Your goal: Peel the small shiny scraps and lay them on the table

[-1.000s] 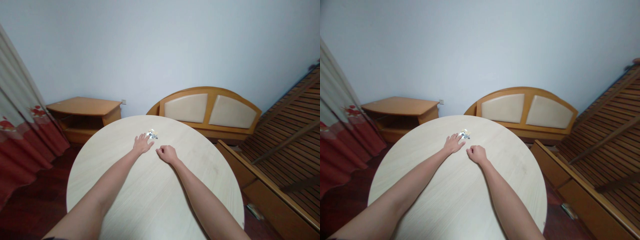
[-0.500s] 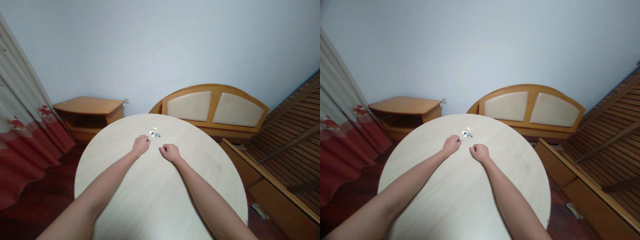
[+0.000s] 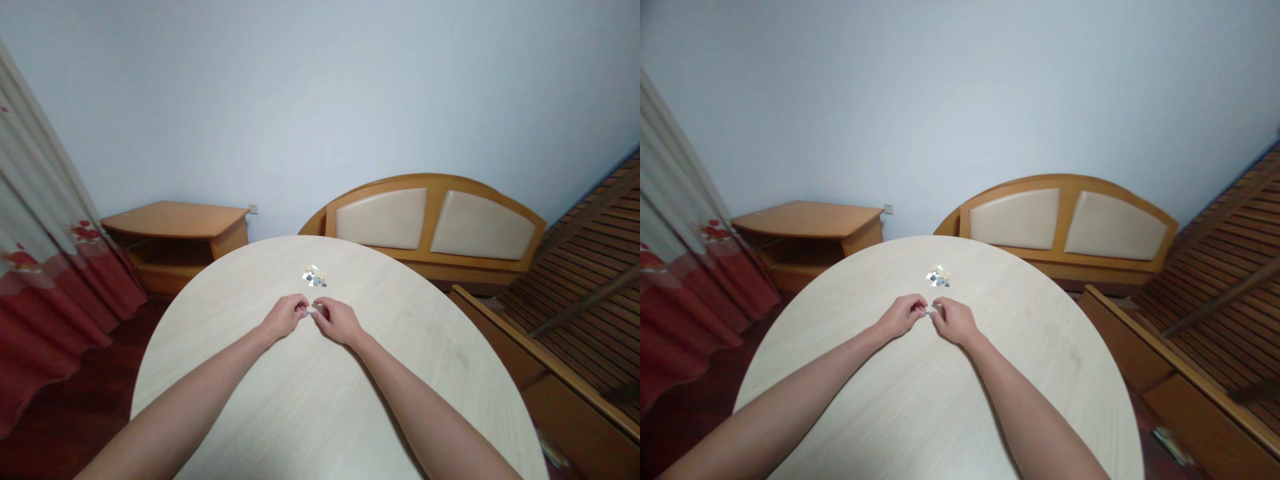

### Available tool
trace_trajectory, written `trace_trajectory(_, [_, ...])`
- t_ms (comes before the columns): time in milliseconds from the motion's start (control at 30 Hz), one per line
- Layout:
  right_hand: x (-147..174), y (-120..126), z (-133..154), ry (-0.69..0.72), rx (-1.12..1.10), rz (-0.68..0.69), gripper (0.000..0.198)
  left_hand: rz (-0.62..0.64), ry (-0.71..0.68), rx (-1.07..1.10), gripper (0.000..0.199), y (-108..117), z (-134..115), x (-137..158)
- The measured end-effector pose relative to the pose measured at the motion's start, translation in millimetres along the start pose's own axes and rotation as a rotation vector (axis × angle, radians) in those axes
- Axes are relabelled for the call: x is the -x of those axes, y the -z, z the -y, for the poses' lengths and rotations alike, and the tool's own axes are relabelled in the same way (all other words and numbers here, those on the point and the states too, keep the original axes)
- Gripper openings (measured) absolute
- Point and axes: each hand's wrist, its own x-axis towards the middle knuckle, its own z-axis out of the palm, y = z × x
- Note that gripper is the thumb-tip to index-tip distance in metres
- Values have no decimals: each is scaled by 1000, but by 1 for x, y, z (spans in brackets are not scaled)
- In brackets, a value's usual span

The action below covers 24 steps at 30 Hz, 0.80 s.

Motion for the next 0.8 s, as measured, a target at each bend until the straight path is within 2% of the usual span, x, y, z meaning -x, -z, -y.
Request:
trace_trajectory(267, [1,-7,-7,107,-172,-11,21,-61,-60,110,3,-8,-4,-1])
trace_trajectory(400, [1,-8,-8,97,-271,-55,21,-91,-48,93,10,-10,-6,0])
trace_trajectory(567, [0,-8,-8,72,-319,-95,20,-58,20,86,19,-10,-7,0])
trace_trajectory(800, [0,-6,-8,28,-329,-55,24,-66,11,45,20,-9,-8,1])
